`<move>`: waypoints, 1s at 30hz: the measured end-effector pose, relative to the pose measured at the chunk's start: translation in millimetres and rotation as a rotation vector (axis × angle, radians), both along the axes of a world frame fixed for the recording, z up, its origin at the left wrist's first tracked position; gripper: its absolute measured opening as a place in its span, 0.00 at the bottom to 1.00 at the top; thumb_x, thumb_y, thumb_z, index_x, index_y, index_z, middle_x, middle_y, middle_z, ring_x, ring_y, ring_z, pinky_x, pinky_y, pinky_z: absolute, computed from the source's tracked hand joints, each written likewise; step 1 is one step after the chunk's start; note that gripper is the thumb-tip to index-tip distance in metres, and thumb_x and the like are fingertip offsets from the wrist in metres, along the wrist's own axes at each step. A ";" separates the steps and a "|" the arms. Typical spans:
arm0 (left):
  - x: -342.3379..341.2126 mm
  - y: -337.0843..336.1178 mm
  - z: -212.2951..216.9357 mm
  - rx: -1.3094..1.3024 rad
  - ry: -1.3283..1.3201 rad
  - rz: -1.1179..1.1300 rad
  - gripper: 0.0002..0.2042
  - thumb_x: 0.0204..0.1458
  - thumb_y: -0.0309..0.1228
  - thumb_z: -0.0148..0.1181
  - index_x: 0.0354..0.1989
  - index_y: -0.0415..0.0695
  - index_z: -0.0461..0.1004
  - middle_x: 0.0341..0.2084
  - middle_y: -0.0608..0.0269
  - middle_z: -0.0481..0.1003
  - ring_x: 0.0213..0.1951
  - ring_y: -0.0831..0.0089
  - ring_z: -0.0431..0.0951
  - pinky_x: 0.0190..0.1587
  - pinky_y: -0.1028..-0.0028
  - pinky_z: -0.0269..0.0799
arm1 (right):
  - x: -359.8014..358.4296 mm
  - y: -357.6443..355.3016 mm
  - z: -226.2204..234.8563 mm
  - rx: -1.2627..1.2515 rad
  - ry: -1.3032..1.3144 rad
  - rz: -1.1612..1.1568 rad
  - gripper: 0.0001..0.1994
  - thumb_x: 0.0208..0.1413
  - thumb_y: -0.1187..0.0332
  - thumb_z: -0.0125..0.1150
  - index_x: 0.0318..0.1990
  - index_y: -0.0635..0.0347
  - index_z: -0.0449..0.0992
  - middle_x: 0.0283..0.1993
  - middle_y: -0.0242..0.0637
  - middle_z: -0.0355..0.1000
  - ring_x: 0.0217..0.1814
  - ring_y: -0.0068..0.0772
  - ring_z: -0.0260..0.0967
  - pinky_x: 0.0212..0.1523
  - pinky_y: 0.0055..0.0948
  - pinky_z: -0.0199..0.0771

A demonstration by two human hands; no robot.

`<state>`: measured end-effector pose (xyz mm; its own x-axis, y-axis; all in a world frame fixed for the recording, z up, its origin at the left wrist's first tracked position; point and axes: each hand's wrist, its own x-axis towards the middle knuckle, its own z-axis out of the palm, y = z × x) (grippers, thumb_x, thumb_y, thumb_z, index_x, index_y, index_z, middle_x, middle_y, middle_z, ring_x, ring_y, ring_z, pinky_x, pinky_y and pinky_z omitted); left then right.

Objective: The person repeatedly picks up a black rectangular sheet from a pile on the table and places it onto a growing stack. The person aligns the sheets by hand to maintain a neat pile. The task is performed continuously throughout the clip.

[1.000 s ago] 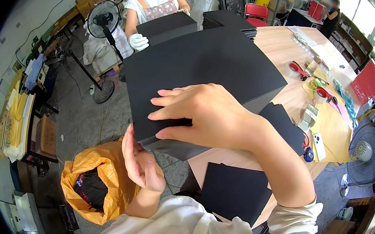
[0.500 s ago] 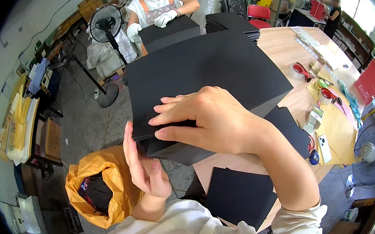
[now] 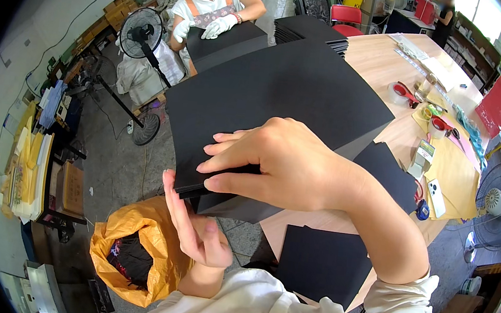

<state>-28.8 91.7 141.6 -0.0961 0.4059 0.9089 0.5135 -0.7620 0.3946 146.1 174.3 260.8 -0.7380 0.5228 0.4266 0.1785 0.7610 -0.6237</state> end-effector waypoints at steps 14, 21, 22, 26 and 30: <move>-0.3 0.4 1.6 0.031 0.038 0.049 0.29 0.55 0.30 0.43 0.66 0.27 0.56 0.66 0.28 0.53 0.68 0.38 0.53 0.69 0.49 0.47 | 0.4 0.2 1.0 0.016 -0.001 0.008 0.12 0.54 0.62 0.65 0.43 0.56 0.84 0.47 0.48 0.78 0.58 0.45 0.72 0.57 0.37 0.73; -1.0 2.2 -1.2 0.051 0.010 0.037 0.30 0.55 0.31 0.44 0.66 0.27 0.56 0.66 0.29 0.53 0.68 0.39 0.53 0.69 0.49 0.48 | 0.4 -0.4 1.6 0.013 -0.005 0.005 0.12 0.54 0.62 0.65 0.43 0.56 0.84 0.47 0.48 0.78 0.59 0.45 0.72 0.57 0.37 0.73; -1.2 1.8 -0.8 0.046 0.021 0.045 0.30 0.56 0.31 0.44 0.66 0.27 0.56 0.66 0.29 0.53 0.68 0.39 0.53 0.69 0.50 0.49 | 0.5 -0.5 1.5 0.015 -0.006 0.004 0.12 0.54 0.62 0.65 0.43 0.56 0.84 0.47 0.48 0.78 0.59 0.45 0.72 0.57 0.37 0.73; 0.2 0.8 -1.1 0.029 0.006 0.066 0.30 0.57 0.32 0.44 0.67 0.28 0.54 0.67 0.29 0.52 0.69 0.39 0.53 0.69 0.50 0.48 | 0.2 -0.3 1.1 0.021 -0.008 0.001 0.12 0.54 0.62 0.65 0.43 0.56 0.84 0.47 0.49 0.77 0.59 0.45 0.72 0.58 0.37 0.73; -1.0 -0.6 2.6 0.014 0.046 0.072 0.30 0.58 0.32 0.43 0.68 0.28 0.53 0.67 0.30 0.52 0.69 0.39 0.53 0.69 0.49 0.46 | 0.4 -0.1 1.5 0.022 -0.016 -0.001 0.13 0.54 0.61 0.65 0.43 0.56 0.84 0.48 0.49 0.77 0.59 0.45 0.72 0.58 0.37 0.73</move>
<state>-29.8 91.1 144.2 -0.0824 0.3871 0.9184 0.5845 -0.7276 0.3591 146.4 174.3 262.3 -0.7446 0.5143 0.4256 0.1893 0.7740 -0.6042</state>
